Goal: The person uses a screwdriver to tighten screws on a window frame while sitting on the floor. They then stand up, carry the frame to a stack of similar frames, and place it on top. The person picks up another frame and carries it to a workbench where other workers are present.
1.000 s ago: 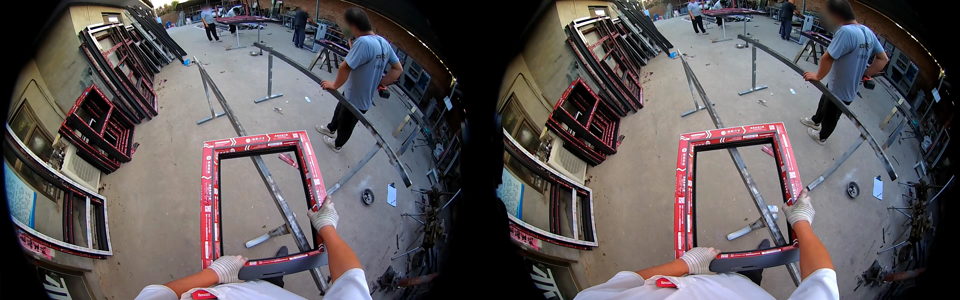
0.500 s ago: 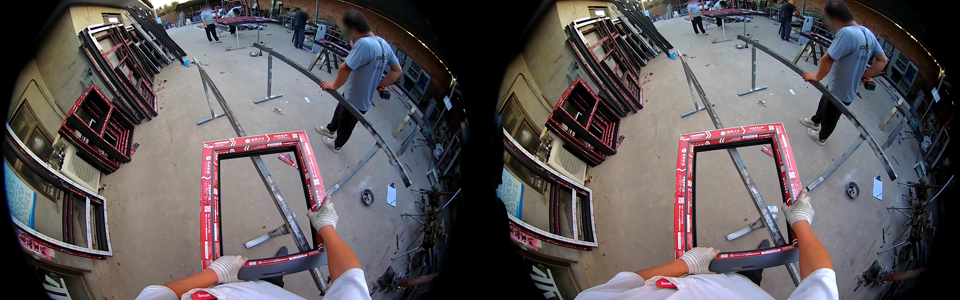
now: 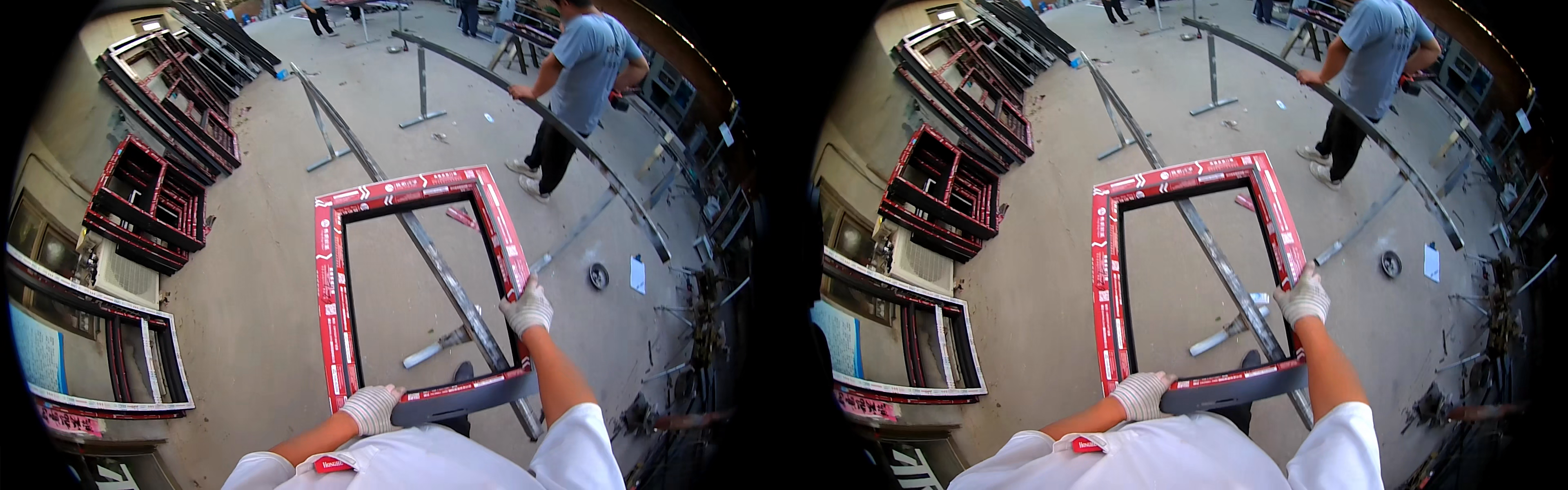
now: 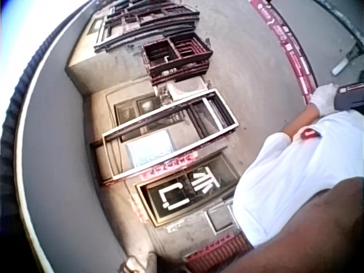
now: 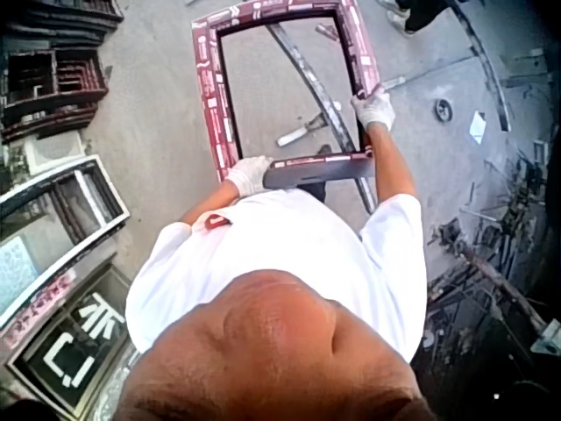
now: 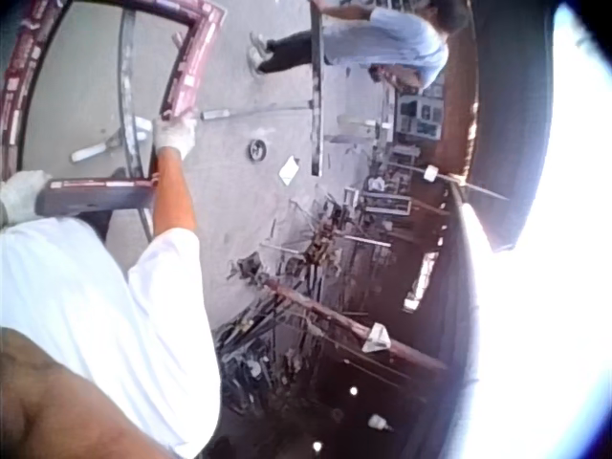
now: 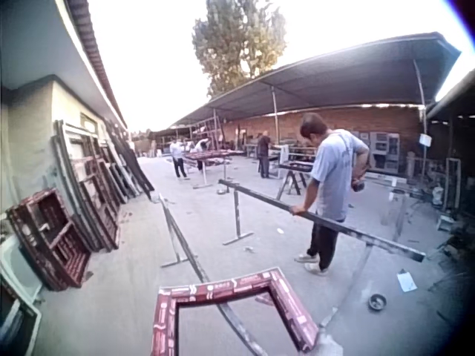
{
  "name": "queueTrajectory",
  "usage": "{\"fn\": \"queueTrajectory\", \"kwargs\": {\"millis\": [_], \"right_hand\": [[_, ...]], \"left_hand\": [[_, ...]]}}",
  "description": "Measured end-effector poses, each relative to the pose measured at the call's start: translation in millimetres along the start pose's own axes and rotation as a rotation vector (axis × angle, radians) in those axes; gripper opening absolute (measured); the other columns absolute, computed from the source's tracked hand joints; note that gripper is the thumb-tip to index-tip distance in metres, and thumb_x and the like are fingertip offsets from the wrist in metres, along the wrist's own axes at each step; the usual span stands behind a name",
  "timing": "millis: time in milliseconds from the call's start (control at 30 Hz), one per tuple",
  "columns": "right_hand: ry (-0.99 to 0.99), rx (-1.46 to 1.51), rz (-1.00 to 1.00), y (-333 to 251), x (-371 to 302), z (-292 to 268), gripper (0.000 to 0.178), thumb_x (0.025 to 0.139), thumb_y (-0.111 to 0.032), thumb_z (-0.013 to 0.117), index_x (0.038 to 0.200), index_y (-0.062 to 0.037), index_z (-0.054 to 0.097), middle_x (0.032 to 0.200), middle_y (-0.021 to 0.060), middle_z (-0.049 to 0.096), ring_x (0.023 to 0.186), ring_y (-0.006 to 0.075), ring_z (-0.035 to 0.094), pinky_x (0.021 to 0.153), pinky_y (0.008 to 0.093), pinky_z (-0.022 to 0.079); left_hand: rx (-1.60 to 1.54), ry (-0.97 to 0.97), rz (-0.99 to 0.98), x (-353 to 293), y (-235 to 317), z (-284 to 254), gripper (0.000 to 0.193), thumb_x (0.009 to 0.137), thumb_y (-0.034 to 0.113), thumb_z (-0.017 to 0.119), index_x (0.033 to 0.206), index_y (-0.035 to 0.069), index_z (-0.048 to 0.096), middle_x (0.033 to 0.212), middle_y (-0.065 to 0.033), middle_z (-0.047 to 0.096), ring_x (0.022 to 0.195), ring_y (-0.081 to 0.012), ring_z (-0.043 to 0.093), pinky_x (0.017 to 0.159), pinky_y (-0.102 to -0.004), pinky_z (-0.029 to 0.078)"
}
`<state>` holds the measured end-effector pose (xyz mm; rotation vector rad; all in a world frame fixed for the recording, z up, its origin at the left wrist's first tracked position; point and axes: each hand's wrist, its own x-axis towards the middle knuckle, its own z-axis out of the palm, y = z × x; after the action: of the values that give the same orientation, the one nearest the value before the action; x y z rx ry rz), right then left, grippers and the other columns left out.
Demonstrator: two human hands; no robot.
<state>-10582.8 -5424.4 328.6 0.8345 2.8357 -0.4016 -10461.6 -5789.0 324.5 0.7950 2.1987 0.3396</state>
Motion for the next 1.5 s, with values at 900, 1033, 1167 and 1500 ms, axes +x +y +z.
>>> {"fn": "queueTrajectory", "kwargs": {"millis": [900, 1033, 1167, 1500], "right_hand": [[-0.060, 0.000, 0.025, 0.7, -0.2, -9.3, 0.105, 0.076, -0.045, 0.082, 0.158, -0.0057, 0.030, 0.134, 0.0243, 0.060, 0.120, 0.0397, 0.066, 0.101, 0.0465, 0.054], [-0.082, -0.012, 0.028, -1.8, 0.0, -11.7, 0.106, 0.077, -0.045, 0.080, 0.161, -0.0062, 0.027, 0.136, 0.0238, 0.059, 0.120, 0.0377, 0.066, 0.100, 0.0456, 0.055], [-0.051, -0.013, 0.008, 0.4, 0.5, -8.0, 0.105, 0.077, -0.044, 0.080, 0.160, -0.0068, 0.028, 0.134, 0.0233, 0.060, 0.118, 0.0374, 0.067, 0.099, 0.0460, 0.056], [0.024, -0.052, 0.007, 2.9, 1.3, 3.1, 0.105, 0.076, -0.046, 0.079, 0.159, -0.0056, 0.027, 0.132, 0.0238, 0.061, 0.116, 0.0396, 0.067, 0.097, 0.0482, 0.056]], "left_hand": [[0.000, 0.047, -0.006, 6.4, -0.3, 6.2, 0.095, 0.074, 0.059, 0.079, 0.143, -0.001, 0.053, 0.119, -0.0265, 0.066, 0.109, -0.0418, 0.067, 0.095, -0.0459, 0.056], [0.010, 0.052, -0.006, 4.7, 1.6, 4.1, 0.094, 0.074, 0.060, 0.079, 0.141, -0.001, 0.053, 0.117, -0.0257, 0.066, 0.109, -0.0412, 0.067, 0.095, -0.0460, 0.056], [0.016, 0.058, 0.000, 3.7, 1.5, 2.7, 0.091, 0.075, 0.059, 0.078, 0.140, -0.001, 0.054, 0.118, -0.0249, 0.066, 0.110, -0.0403, 0.067, 0.095, -0.0457, 0.055], [0.007, 0.023, 0.000, 6.2, -2.9, 5.5, 0.082, 0.077, 0.056, 0.078, 0.132, -0.002, 0.059, 0.114, -0.0253, 0.068, 0.105, -0.0407, 0.069, 0.094, -0.0472, 0.057]]}}
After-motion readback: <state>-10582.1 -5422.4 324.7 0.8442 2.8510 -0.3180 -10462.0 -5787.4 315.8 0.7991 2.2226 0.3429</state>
